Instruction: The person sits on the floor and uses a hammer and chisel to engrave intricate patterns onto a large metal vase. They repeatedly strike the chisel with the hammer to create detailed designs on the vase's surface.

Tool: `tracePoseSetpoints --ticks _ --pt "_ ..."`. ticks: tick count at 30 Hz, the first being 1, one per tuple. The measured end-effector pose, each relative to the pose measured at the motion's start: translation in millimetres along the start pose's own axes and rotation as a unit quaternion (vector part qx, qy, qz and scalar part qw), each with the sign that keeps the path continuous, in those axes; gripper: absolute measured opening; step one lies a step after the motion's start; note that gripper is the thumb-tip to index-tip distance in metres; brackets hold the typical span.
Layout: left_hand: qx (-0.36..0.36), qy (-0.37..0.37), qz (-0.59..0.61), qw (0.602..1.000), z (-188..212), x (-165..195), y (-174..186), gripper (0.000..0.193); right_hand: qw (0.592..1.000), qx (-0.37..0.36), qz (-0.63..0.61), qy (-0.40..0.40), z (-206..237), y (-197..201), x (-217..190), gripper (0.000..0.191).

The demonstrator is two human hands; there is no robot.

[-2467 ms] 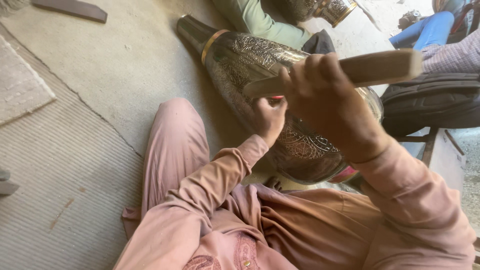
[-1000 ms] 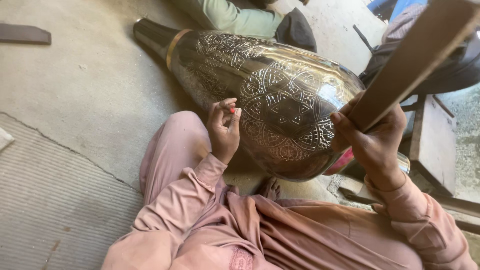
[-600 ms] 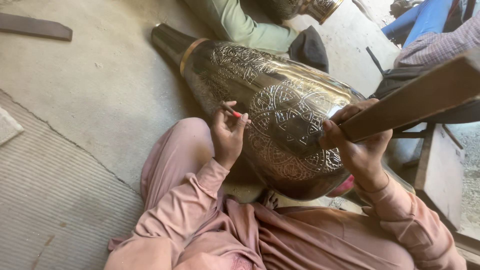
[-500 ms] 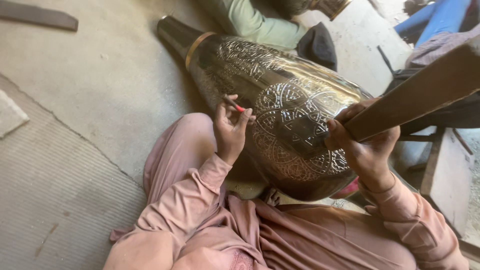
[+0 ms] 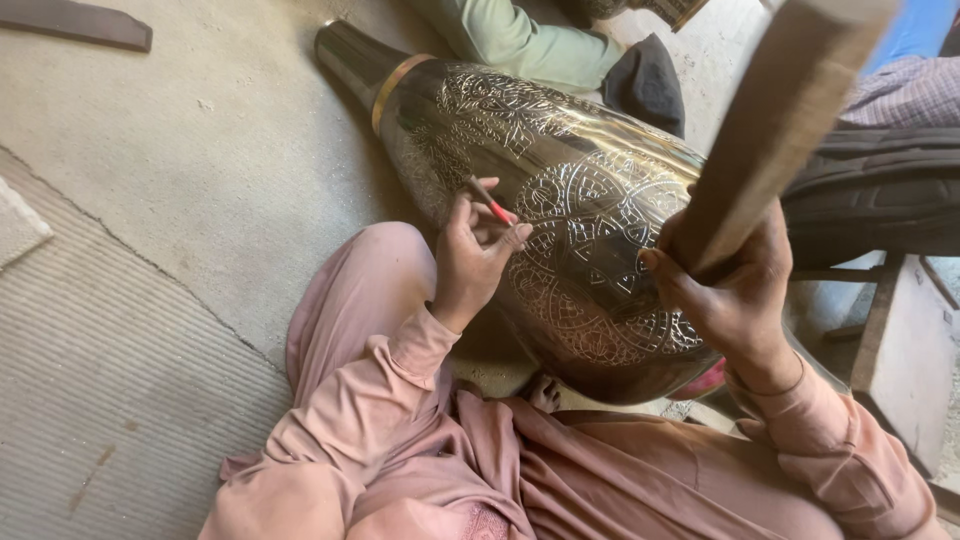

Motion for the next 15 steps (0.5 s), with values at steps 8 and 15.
tracePoseSetpoints --ticks 8,15 --pt "-0.127 0.003 -0.059 0.99 -15 2 -34 0.044 0.98 0.03 0.197 -0.014 9 4 -11 0.036" --pt "-0.143 -0.083 -0.033 0.986 -20 0 -48 0.046 0.889 0.038 0.455 0.013 9 16 -22 0.047"
Point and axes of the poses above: each hand's wrist, its own z-axis away from the middle knuckle, its own y-axis out of the back of the hand, x = y × z, the point moved 4 cm from there along -z, towards the middle knuckle, and after that the axes turned 5 degrees about x, right-handed, at the moved point
